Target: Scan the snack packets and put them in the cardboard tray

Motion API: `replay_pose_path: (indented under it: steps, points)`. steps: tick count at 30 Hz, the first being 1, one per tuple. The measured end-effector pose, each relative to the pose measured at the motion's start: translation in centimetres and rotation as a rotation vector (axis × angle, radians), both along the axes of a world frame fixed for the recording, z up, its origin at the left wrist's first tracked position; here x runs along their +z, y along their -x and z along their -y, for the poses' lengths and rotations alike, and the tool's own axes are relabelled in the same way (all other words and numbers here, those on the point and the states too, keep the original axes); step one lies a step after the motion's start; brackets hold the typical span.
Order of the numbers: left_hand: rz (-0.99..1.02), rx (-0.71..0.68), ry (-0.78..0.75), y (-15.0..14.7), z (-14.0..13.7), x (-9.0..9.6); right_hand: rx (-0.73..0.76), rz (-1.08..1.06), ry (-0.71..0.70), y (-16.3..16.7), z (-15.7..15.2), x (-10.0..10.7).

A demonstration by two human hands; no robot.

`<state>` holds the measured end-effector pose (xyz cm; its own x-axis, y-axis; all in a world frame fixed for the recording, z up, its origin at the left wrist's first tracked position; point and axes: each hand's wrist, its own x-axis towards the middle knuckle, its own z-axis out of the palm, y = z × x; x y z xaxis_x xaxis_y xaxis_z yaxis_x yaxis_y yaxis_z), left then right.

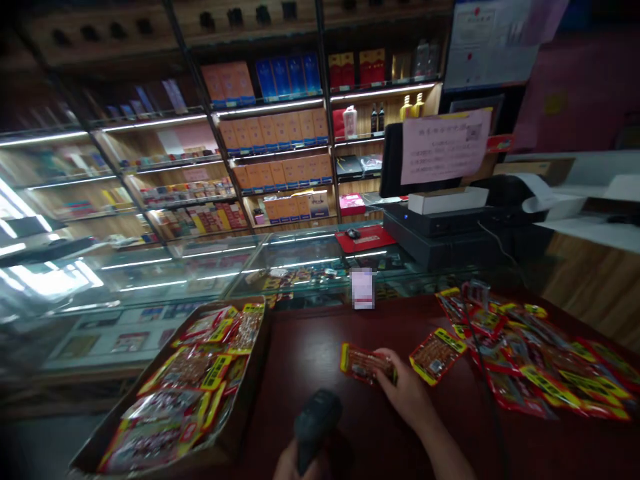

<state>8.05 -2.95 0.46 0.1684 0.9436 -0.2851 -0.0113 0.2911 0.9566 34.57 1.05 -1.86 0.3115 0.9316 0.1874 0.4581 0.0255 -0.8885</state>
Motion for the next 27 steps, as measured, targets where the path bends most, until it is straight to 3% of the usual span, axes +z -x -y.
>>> replay_pose_path:
  steps: [4, 7, 10, 13, 16, 19, 21, 23, 27]
  points:
    - [0.023, -0.025, 0.07, -0.1, 0.4, 1.3, -0.123, -0.168, 0.014, 0.1, 0.0, 1.2]
    - [0.053, -0.056, 0.089, 0.0, 0.5, 1.6, -0.095, -0.467, 0.09, 3.2, -0.8, 4.0]
    - [0.09, -0.068, 0.078, 0.2, 0.4, 1.1, 0.093, -0.77, 0.132, 9.4, -2.5, 7.6]
    - [0.095, -0.032, 0.059, 0.2, 0.3, 0.2, 0.223, -0.938, 0.138, 17.1, -5.5, 10.5]
    - [0.114, 0.003, 0.036, 0.2, 0.3, -0.6, 0.225, -0.934, 0.154, 23.9, -9.2, 12.4]
    - [0.156, 0.023, 0.04, 0.2, 0.5, -0.9, 0.256, -0.857, 0.176, 27.6, -12.0, 13.2]
    - [0.149, 0.031, 0.043, 0.3, 0.6, -0.7, 0.261, -0.767, 0.171, 27.5, -12.4, 13.1]
    - [0.112, 0.026, 0.033, 0.4, 0.7, -0.2, 0.227, -0.655, 0.137, 24.9, -11.6, 12.4]
    - [0.047, -0.013, -0.012, 0.8, 0.6, 1.0, 0.041, -0.405, 0.058, 13.6, -6.4, 9.6]
